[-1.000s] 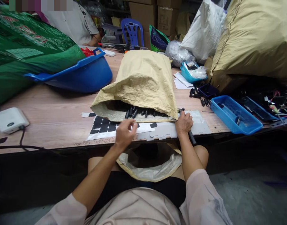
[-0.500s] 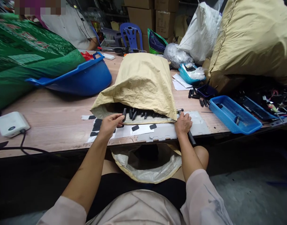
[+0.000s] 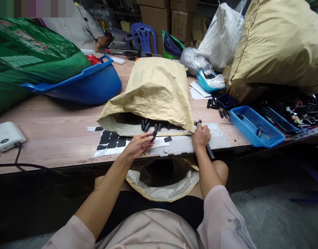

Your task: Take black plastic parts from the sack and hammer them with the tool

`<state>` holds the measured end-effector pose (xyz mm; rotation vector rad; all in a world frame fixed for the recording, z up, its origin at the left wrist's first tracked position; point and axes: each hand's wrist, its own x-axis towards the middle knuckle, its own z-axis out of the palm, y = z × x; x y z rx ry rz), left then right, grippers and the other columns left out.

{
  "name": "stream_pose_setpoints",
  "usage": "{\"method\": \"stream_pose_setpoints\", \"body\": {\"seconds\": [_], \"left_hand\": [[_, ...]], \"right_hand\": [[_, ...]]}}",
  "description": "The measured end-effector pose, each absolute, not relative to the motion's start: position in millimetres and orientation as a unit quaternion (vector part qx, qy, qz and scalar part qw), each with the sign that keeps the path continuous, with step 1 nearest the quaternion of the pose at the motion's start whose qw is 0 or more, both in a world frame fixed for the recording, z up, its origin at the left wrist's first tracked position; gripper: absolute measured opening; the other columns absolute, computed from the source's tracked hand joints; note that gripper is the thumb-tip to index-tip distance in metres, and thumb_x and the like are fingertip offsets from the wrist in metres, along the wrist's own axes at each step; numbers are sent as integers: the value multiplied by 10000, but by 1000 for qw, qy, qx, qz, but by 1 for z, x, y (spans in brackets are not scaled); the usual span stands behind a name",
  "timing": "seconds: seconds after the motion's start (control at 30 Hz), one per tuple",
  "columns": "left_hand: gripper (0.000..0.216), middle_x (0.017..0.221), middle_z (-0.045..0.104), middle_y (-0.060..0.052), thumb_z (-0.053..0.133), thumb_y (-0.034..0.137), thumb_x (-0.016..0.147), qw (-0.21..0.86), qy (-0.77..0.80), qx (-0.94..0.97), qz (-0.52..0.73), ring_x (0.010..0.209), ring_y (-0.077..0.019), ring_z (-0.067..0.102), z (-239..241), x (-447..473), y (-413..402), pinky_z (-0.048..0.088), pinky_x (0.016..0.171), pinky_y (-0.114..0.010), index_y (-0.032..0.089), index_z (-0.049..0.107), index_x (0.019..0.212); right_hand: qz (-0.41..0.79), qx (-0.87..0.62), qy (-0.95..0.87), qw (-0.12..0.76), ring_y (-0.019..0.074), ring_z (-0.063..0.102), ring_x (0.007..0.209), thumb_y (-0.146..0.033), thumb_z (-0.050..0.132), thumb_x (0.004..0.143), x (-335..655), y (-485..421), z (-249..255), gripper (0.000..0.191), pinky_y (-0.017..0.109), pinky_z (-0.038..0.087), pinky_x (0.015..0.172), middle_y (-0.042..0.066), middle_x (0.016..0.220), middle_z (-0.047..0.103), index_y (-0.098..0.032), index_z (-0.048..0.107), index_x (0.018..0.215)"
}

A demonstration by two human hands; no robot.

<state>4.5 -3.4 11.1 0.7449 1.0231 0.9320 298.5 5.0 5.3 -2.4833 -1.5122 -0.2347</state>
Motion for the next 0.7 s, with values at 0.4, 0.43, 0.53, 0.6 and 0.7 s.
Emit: {"method": "stream_pose_setpoints", "body": {"seconds": [0.4, 0.43, 0.53, 0.6, 0.7], "left_hand": [[289, 964, 705, -45, 717, 192, 815, 335, 450, 763, 322, 860, -182, 634, -10, 19, 9, 543, 827, -323, 210, 818, 1086], [294, 975, 697, -46, 730, 204, 815, 332, 448, 765, 321, 874, -186, 636, -11, 19, 8, 542, 815, -317, 214, 815, 1096], [300, 987, 681, -45, 792, 247, 800, 330, 440, 767, 330, 904, -194, 643, -13, 17, 7, 538, 814, -316, 219, 810, 1099], [303, 978, 679, -41, 823, 254, 786, 326, 439, 765, 339, 905, -195, 646, -15, 17, 7, 538, 834, -325, 214, 809, 1086], [277, 954, 673, -33, 843, 229, 761, 323, 452, 754, 350, 874, -184, 643, -18, 19, 8, 538, 822, -319, 199, 808, 1034]], "right_hand": [[-79, -849, -510, 114, 282, 540, 1080, -216, 450, 1040, 298, 4, 7, 386, 370, 424, 831, 170, 1208, 593, -184, 650, 1369], [-77, -849, -509, 115, 284, 543, 1083, -218, 451, 1040, 298, 4, 8, 390, 371, 426, 832, 171, 1211, 596, -184, 649, 1374], [-71, -850, -508, 119, 287, 550, 1095, -226, 461, 1040, 297, 3, 8, 401, 374, 436, 838, 171, 1226, 600, -192, 645, 1395], [-66, -850, -508, 124, 286, 556, 1097, -226, 458, 1043, 297, 4, 9, 405, 377, 443, 844, 173, 1234, 603, -196, 651, 1399], [-43, -852, -502, 142, 270, 571, 1068, -217, 468, 1038, 300, 6, 13, 402, 371, 455, 848, 168, 1205, 612, -210, 682, 1378]]}}
